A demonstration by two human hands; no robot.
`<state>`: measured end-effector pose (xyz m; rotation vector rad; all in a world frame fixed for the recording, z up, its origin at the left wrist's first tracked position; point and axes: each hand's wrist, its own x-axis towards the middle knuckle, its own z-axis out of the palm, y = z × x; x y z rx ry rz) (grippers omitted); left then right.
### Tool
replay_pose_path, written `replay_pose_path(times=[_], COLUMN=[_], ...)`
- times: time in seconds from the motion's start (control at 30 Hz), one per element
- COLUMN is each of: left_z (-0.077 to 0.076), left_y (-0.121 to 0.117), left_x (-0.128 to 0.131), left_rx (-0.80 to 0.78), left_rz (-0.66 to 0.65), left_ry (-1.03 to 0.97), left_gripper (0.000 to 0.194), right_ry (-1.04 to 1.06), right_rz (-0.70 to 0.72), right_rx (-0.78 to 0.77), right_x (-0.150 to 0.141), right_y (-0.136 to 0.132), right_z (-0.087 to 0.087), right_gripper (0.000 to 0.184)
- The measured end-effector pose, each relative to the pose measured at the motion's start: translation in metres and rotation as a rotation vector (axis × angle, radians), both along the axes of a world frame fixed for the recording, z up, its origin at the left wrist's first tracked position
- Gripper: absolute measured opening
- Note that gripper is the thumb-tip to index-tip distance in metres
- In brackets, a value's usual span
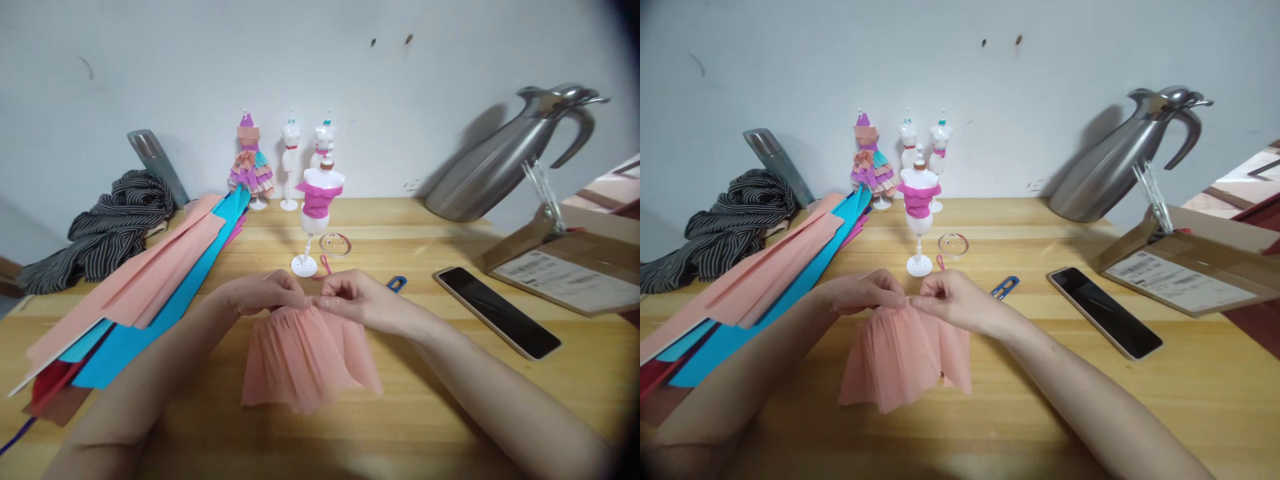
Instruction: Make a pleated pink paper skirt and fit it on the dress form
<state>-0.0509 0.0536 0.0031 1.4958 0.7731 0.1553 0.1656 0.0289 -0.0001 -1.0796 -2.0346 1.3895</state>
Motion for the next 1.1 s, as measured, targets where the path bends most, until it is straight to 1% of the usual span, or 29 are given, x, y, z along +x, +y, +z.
replay_pose_path(times=[0.1,0.2,0.3,0.4,0.53,0.7,0.83,0.9,0.97,1.03,1.1], left_z=[0.013,0.024,0.028,0.027,0.026,0.025,0.020,0.018,0.018,0.022,0.029], left_y=[-0.001,-0.006,-0.012,-0.017,-0.021,-0.022,-0.020,-0.018,-0.018,-0.019,-0.021], left_x=[-0.002,-0.001,0.003,0.006,0.009,0.012,0.010,0.007,0.005,0.002,-0.002], left_rx=[0.099,0.240,0.427,0.558,0.629,0.719,0.736,0.742,0.794,0.882,0.957], left_rz=[-0.010,0.010,0.053,0.066,0.057,0.146,0.208,0.223,0.241,0.268,0.266], left_ry=[-0.018,0.087,0.200,0.225,0.225,0.253,0.264,0.294,0.333,0.395,0.474], left_gripper=[0.046,0.044,0.041,0.038,0.038,0.037,0.036,0.037,0.037,0.037,0.037], right_ry=[-0.044,-0.130,-0.184,-0.181,-0.198,-0.236,-0.261,-0.275,-0.296,-0.295,-0.265], right_rz=[-0.018,-0.029,-0.035,-0.046,-0.034,-0.014,-0.032,-0.024,0.001,0.025,0.043], right_rx=[0.054,0.185,0.249,0.262,0.284,0.324,0.364,0.350,0.308,0.259,0.216], right_x=[0.005,0.010,0.013,0.016,0.018,0.013,0.005,0.003,0.004,0.006,0.008], right_y=[-0.004,-0.006,-0.007,-0.008,-0.010,-0.020,-0.028,-0.029,-0.027,-0.022,-0.017], right_z=[0.013,0.021,0.023,0.025,0.030,0.036,0.037,0.037,0.036,0.034,0.029], right_gripper=[0.039,0.037,0.035,0.035,0.030,0.029,0.029,0.026,0.018,0.009,0.007])
